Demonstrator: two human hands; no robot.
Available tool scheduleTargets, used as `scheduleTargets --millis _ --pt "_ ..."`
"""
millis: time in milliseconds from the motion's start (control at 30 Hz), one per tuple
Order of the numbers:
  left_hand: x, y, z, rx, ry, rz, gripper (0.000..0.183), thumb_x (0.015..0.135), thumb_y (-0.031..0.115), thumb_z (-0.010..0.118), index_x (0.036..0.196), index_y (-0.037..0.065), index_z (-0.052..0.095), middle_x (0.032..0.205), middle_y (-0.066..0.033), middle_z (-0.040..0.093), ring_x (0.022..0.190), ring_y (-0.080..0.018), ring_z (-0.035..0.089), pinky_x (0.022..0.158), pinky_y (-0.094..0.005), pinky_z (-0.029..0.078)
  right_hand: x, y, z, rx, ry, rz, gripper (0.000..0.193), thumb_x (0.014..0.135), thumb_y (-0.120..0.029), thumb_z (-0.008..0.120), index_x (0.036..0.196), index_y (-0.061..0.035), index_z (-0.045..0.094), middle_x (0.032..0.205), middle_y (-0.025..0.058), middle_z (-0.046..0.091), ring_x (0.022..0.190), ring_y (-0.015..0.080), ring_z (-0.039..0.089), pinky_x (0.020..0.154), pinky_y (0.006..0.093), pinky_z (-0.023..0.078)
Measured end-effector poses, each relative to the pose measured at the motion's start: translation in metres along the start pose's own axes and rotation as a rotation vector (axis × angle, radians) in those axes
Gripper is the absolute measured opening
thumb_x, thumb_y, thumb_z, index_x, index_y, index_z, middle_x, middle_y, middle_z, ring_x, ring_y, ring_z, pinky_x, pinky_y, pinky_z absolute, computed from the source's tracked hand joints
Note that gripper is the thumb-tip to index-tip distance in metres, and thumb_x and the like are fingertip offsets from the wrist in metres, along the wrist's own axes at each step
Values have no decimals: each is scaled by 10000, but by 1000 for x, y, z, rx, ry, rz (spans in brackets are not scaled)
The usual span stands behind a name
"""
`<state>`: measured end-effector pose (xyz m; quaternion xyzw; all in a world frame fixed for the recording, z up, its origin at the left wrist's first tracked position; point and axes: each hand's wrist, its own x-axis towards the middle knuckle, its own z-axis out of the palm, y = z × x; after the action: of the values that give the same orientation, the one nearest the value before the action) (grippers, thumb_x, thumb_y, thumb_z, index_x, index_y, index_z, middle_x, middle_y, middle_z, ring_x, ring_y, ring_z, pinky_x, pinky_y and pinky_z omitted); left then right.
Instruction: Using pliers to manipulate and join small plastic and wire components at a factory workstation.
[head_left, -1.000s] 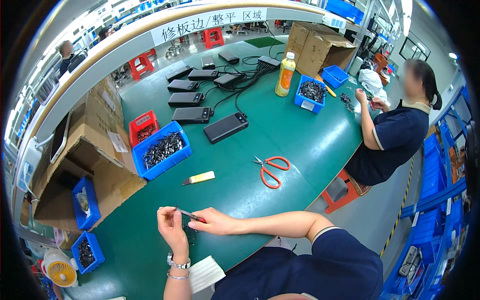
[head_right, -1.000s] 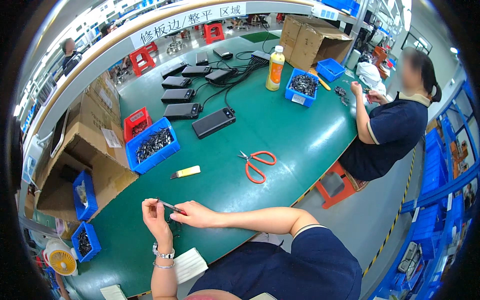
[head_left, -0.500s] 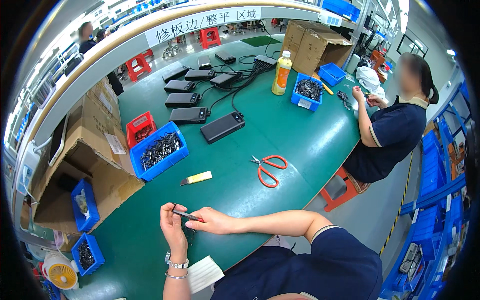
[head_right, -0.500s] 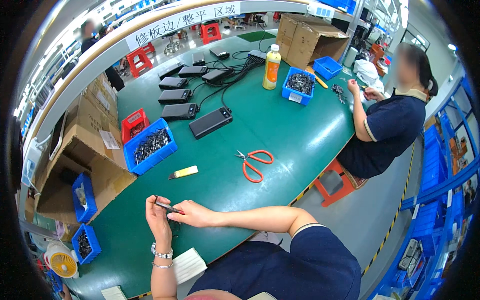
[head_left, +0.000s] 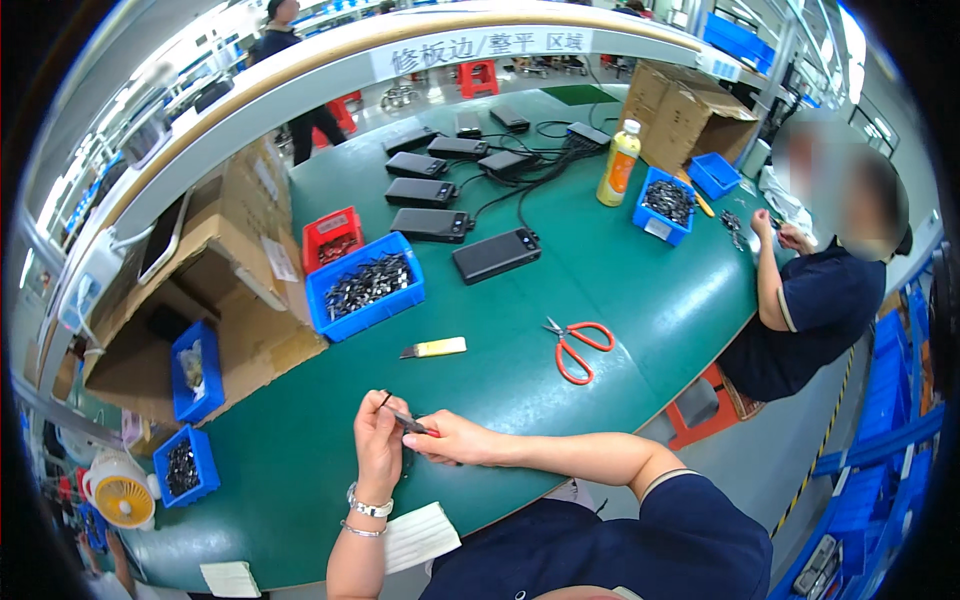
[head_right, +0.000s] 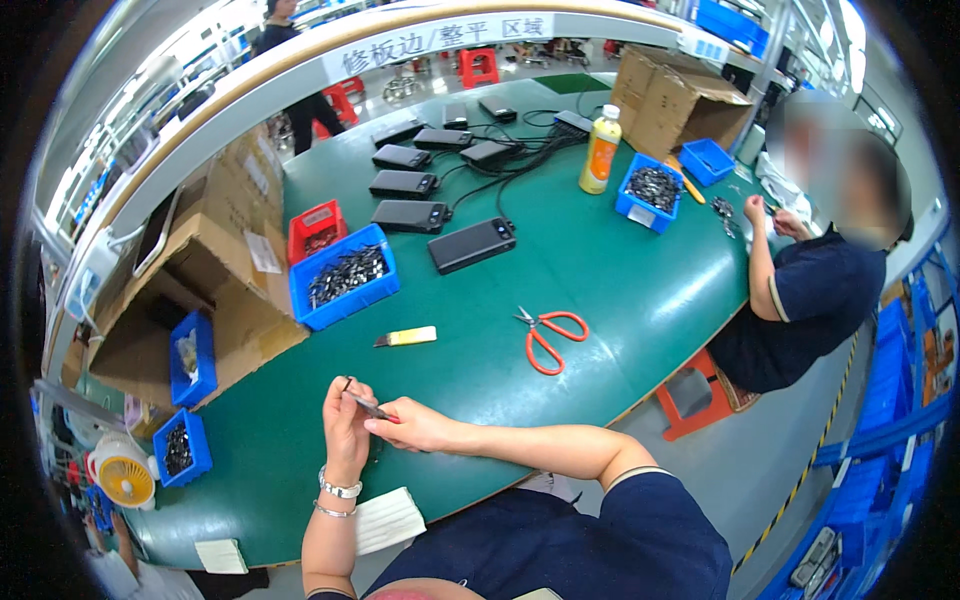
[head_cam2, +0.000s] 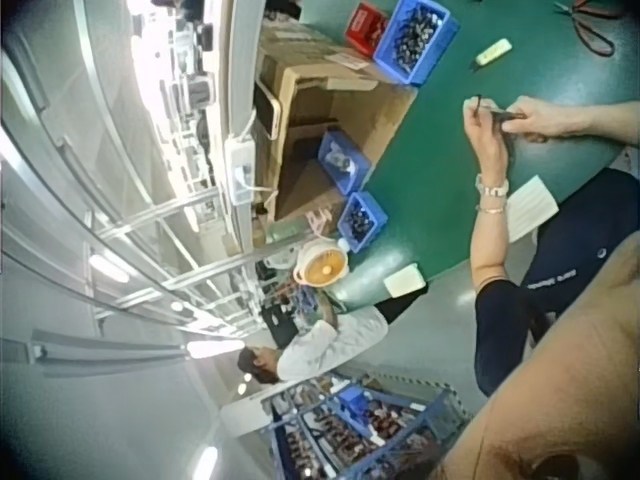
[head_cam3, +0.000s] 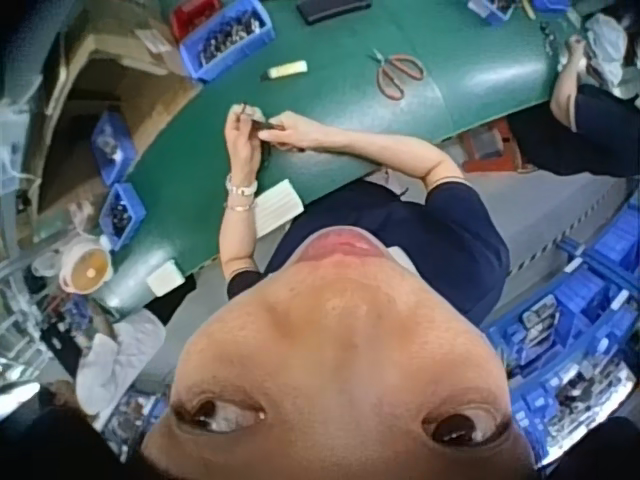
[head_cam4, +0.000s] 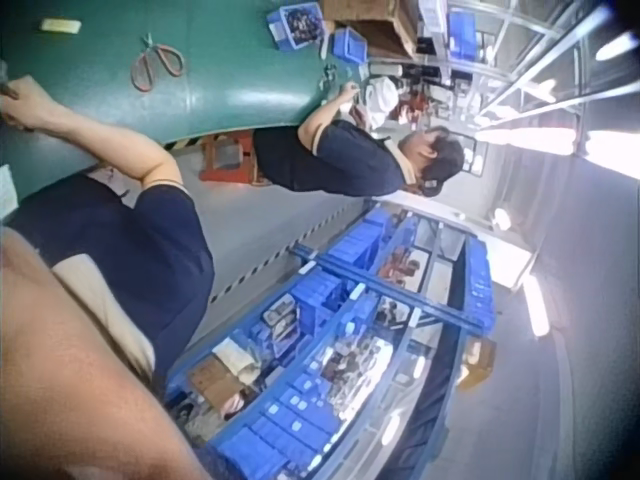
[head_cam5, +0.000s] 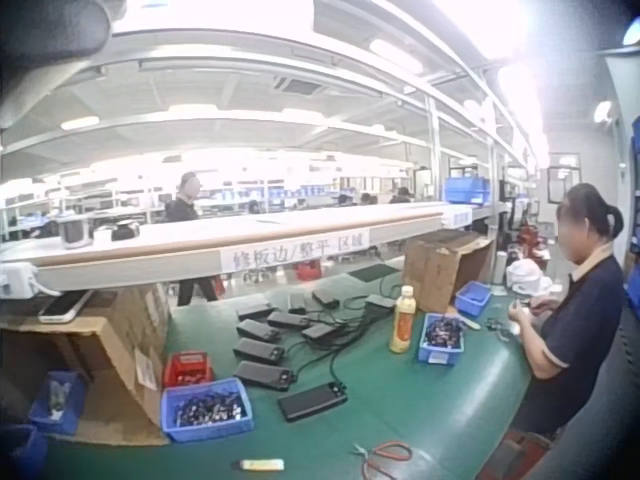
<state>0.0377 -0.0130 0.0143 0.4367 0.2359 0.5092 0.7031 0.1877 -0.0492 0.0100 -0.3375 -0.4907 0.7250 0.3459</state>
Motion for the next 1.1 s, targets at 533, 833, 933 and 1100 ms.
scheduleTargets --millis 533,833,933,1100 --pt "-3 -5 -3 120 48 21 278 901 316 653 920 84 502 859 7 538 785 -77 501 710 -220 412 -4 -4 -1 202 -37 117 325 973 -327 539 758 -121 410 594 -38 390 491 65 332 447 241 284" --pt "-2 -1 7 297 47 42 284 900 312 662 907 68 517 842 3 555 758 -68 517 696 -217 426 -1 -3 -7 204 -52 62 370 976 -341 521 699 -129 397 584 -33 383 501 75 348 460 245 300" --pt "-3 -1 5 352 49 35 269 910 301 650 895 68 516 820 11 539 745 -62 502 676 -217 418 -1 -3 -6 220 -62 81 366 976 -338 522 700 -129 402 583 -33 382 501 76 349 460 243 302" --pt "-6 -4 1 534 57 94 266 934 308 608 884 70 501 805 10 505 714 -63 455 640 -216 382 -2 0 -6 219 -86 87 332 984 -330 510 747 -119 412 598 -30 394 504 74 342 465 246 311"
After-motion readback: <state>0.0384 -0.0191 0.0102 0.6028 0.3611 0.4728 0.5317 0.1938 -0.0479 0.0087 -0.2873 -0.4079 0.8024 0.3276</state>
